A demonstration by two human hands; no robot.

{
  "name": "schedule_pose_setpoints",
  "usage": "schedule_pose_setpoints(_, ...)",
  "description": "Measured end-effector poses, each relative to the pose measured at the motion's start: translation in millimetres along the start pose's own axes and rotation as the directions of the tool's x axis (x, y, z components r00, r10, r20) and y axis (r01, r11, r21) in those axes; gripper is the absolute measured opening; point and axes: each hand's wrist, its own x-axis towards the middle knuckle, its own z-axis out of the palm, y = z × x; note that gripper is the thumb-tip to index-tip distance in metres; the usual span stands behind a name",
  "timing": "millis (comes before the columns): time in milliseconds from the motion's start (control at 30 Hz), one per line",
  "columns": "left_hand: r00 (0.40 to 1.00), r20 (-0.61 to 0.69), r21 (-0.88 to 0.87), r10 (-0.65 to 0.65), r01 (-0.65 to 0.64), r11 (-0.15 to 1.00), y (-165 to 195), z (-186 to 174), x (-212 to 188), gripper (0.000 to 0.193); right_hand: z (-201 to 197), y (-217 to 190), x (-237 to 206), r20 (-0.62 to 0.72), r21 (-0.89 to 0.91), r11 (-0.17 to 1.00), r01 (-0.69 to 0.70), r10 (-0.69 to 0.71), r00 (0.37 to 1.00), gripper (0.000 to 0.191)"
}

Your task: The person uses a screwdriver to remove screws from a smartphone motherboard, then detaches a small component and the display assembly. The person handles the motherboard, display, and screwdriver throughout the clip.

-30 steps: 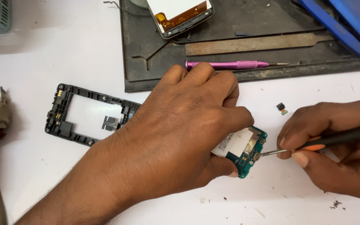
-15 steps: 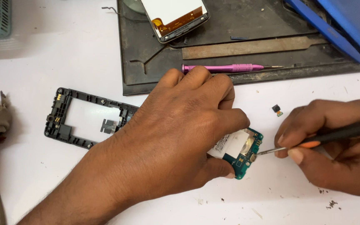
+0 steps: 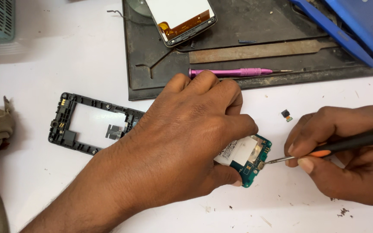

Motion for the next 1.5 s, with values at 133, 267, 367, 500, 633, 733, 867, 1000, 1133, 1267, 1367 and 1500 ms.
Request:
schedule_pose_setpoints(133, 1.000, 0.008, 0.005, -0.008, 0.008, 1.000, 0.8, -0.7, -0.1, 0.049, 1.0, -1.3, 0.3, 0.015, 0.029, 0.999, 0.016, -0.016, 1.000, 0.021)
schedule_pose_setpoints(267, 1.000, 0.020, 0.009, -0.015, 0.015, 1.000, 1.6, -1.4, 1.4, 0.051, 0.7, -4.3, 1.2, 0.021, -0.011, 0.999, 0.040, -0.040, 0.999, 0.020)
schedule_pose_setpoints(367, 1.000, 0.016, 0.019, -0.011, 0.011, 1.000, 2.1, -2.8, 0.8, 0.052, 0.4, -6.7, 1.3, 0.042, -0.034, 0.998, 0.046, -0.045, 0.998, 0.020)
schedule_pose_setpoints(500, 0.999, 0.026, 0.021, -0.024, 0.023, 1.000, 2.0, -2.4, 1.6, 0.051, 1.0, -6.9, 2.8, 0.053, -0.066, 0.998, 0.022, -0.018, 0.998, 0.019)
schedule_pose_setpoints(633, 0.999, 0.030, 0.019, -0.027, 0.026, 0.999, 2.2, -2.4, 1.5, 0.051, 2.7, -6.0, 3.1, 0.025, -0.020, 1.000, 0.005, -0.004, 1.000, 0.018)
schedule_pose_setpoints(733, 0.998, 0.045, 0.011, -0.046, 0.045, 0.999, 2.7, -2.5, 1.9, 0.052, 2.6, -5.8, 2.6, 0.027, -0.031, 1.000, -0.001, 0.001, 1.000, 0.018)
schedule_pose_setpoints(867, 0.999, 0.035, 0.011, -0.029, 0.029, 1.000, 2.9, -3.9, 2.2, 0.052, 0.2, -5.8, 2.1, 0.054, -0.016, 0.999, -0.042, 0.043, 0.998, 0.019)
schedule_pose_setpoints(1000, 0.999, 0.033, 0.005, -0.020, 0.020, 1.000, 3.0, -3.8, 3.0, 0.052, 0.7, -4.4, 3.1, 0.046, 0.030, 0.999, -0.031, 0.030, 0.999, 0.018)
schedule_pose_setpoints(1133, 0.997, 0.057, -0.007, -0.049, 0.050, 0.999, 3.0, -3.9, 3.4, 0.052, 0.1, -5.4, 3.3, 0.068, -0.003, 1.000, 0.000, 0.000, 0.998, 0.017)
schedule_pose_setpoints(1267, 0.998, 0.047, -0.004, -0.043, 0.043, 0.999, 3.4, -4.5, 2.9, 0.052, -1.6, -7.0, 3.6, 0.095, -0.043, 0.998, -0.042, 0.046, 0.994, 0.016)
schedule_pose_setpoints(1367, 0.999, 0.030, 0.004, -0.018, 0.018, 1.000, 3.2, -4.4, 2.8, 0.052, -0.1, -6.1, 4.8, 0.058, 0.010, 0.999, -0.037, 0.036, 0.998, 0.017)
schedule_pose_setpoints(1500, 0.999, 0.039, -0.002, -0.030, 0.030, 1.000, 3.2, -4.0, 3.6, 0.053, -1.2, -5.5, 4.4, 0.066, 0.028, 1.000, -0.014, 0.012, 0.998, 0.016)
